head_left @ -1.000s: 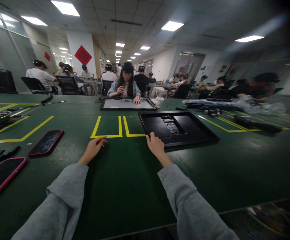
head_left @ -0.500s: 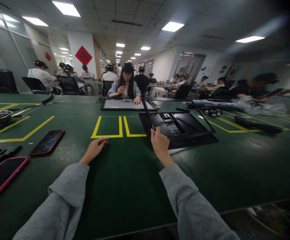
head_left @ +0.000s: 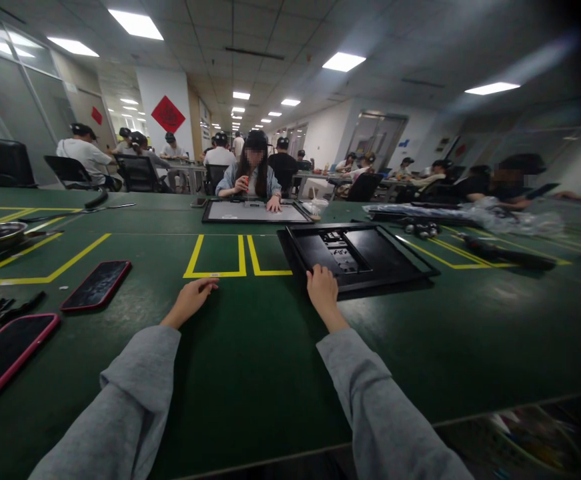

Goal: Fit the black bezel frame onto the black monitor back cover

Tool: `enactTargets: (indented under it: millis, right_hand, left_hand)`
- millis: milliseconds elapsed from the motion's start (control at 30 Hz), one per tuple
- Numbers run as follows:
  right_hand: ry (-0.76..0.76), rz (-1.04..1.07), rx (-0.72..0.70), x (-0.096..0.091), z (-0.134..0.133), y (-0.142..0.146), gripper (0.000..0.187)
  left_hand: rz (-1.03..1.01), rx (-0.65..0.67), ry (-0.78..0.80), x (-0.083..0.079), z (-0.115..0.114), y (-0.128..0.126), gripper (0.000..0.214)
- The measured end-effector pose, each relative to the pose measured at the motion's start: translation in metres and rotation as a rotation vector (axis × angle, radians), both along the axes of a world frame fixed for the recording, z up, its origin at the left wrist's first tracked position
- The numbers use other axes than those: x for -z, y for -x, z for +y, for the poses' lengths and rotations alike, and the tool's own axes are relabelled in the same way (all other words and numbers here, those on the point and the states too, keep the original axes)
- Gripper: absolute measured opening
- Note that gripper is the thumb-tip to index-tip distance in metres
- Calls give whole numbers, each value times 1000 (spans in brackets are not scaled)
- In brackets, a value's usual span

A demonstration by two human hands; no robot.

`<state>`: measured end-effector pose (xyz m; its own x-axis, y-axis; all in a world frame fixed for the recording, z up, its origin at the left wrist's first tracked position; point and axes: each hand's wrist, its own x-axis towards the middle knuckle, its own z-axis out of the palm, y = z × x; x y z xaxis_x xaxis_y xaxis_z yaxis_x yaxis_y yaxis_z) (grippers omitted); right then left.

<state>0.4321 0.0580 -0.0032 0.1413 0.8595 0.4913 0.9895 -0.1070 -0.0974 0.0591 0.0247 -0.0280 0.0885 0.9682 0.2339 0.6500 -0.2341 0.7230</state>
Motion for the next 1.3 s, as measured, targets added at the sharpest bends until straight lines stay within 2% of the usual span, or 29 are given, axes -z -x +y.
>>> enactTargets:
  millis: [133, 233, 300, 400, 533, 833, 1300]
  right_hand:
    - [-103, -16, -43, 3, 3, -1, 42]
    - [-151, -33, -137, 6, 2, 9, 50]
    - [-115, -67, -203, 11, 2, 19, 57]
    - [30, -100, -255, 20, 1, 28, 65]
    - [73, -102, -252, 26, 2, 28, 55]
    - [58, -84, -257, 18, 0, 25, 56]
    - [61, -112, -279, 18, -1, 23, 55]
  left_hand:
    - [3, 3, -1, 1, 1, 1, 42]
    - [12, -4, -6, 2, 2, 1, 42]
    - [24, -4, -9, 2, 3, 1, 41]
    - [41, -11, -11, 2, 2, 1, 40]
    - [42, -15, -20, 2, 0, 0, 41]
    - [62, 0, -17, 2, 1, 1, 42]
    - [84, -9, -23, 3, 2, 1, 39]
